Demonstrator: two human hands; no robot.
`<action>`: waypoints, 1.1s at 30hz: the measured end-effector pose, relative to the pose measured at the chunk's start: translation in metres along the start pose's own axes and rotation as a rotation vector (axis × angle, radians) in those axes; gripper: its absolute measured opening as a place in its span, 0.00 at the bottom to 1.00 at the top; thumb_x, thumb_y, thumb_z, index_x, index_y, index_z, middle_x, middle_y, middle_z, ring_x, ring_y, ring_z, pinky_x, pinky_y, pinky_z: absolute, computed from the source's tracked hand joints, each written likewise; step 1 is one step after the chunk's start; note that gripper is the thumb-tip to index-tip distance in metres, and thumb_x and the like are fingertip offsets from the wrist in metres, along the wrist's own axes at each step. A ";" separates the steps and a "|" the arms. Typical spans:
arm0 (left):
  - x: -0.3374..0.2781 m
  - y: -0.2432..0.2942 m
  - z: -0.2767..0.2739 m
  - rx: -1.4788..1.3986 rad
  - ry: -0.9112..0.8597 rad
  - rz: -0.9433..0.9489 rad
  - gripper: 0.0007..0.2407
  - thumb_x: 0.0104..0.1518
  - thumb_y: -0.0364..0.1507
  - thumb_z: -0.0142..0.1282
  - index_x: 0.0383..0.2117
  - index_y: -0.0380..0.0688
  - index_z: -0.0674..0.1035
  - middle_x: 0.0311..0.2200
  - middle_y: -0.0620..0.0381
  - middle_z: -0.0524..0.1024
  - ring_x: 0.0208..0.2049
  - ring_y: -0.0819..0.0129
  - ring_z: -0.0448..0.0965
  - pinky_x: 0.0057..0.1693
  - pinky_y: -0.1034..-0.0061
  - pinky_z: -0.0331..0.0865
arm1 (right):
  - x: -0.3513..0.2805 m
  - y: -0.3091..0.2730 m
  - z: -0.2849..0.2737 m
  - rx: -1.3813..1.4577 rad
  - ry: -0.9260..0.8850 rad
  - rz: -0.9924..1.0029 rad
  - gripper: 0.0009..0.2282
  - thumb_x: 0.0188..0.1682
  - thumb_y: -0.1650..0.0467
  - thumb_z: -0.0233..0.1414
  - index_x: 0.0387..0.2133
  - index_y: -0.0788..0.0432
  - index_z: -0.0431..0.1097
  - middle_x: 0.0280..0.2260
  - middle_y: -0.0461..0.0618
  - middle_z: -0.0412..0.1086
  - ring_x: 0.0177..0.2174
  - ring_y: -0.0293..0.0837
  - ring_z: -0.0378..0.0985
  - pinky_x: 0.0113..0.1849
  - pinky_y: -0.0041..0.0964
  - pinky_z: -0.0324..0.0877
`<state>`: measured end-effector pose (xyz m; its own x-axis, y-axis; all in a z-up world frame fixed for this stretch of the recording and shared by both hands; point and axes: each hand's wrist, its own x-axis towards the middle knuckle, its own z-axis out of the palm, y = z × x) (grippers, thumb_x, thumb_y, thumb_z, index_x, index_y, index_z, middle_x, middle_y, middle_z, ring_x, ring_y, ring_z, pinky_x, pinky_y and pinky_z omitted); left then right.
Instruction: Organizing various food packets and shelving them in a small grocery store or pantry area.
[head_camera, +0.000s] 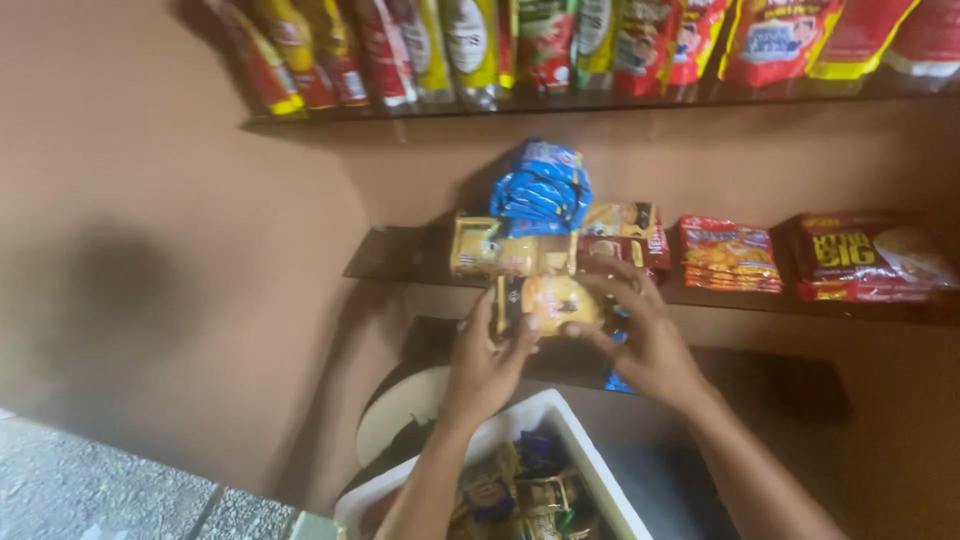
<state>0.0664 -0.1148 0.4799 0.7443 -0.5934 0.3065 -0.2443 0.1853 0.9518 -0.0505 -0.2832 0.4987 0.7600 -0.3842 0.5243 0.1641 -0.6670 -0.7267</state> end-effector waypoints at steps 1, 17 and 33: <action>0.011 -0.010 0.013 -0.001 -0.009 -0.015 0.24 0.61 0.31 0.57 0.63 0.37 0.65 0.46 0.51 0.79 0.37 0.73 0.82 0.42 0.77 0.79 | 0.006 0.012 -0.009 -0.001 0.001 0.017 0.25 0.41 0.67 0.65 0.53 0.55 0.70 0.62 0.55 0.60 0.54 0.52 0.72 0.48 0.42 0.74; 0.142 -0.076 0.142 0.628 0.081 0.419 0.27 0.61 0.29 0.59 0.67 0.39 0.64 0.61 0.40 0.68 0.58 0.45 0.77 0.61 0.62 0.72 | 0.110 0.192 -0.053 -0.222 0.240 -0.064 0.17 0.48 0.69 0.64 0.51 0.59 0.74 0.58 0.64 0.66 0.55 0.61 0.72 0.53 0.51 0.71; 0.170 -0.110 0.143 1.133 -0.057 0.312 0.26 0.62 0.35 0.52 0.65 0.33 0.64 0.67 0.40 0.61 0.64 0.44 0.66 0.65 0.53 0.61 | 0.116 0.184 -0.042 -0.379 0.149 -0.315 0.13 0.46 0.76 0.59 0.45 0.62 0.74 0.49 0.58 0.72 0.50 0.58 0.72 0.52 0.51 0.69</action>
<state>0.1308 -0.3479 0.4263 0.5331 -0.6847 0.4970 -0.8453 -0.4567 0.2774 0.0414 -0.4775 0.4444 0.6079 -0.1958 0.7694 0.1104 -0.9389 -0.3261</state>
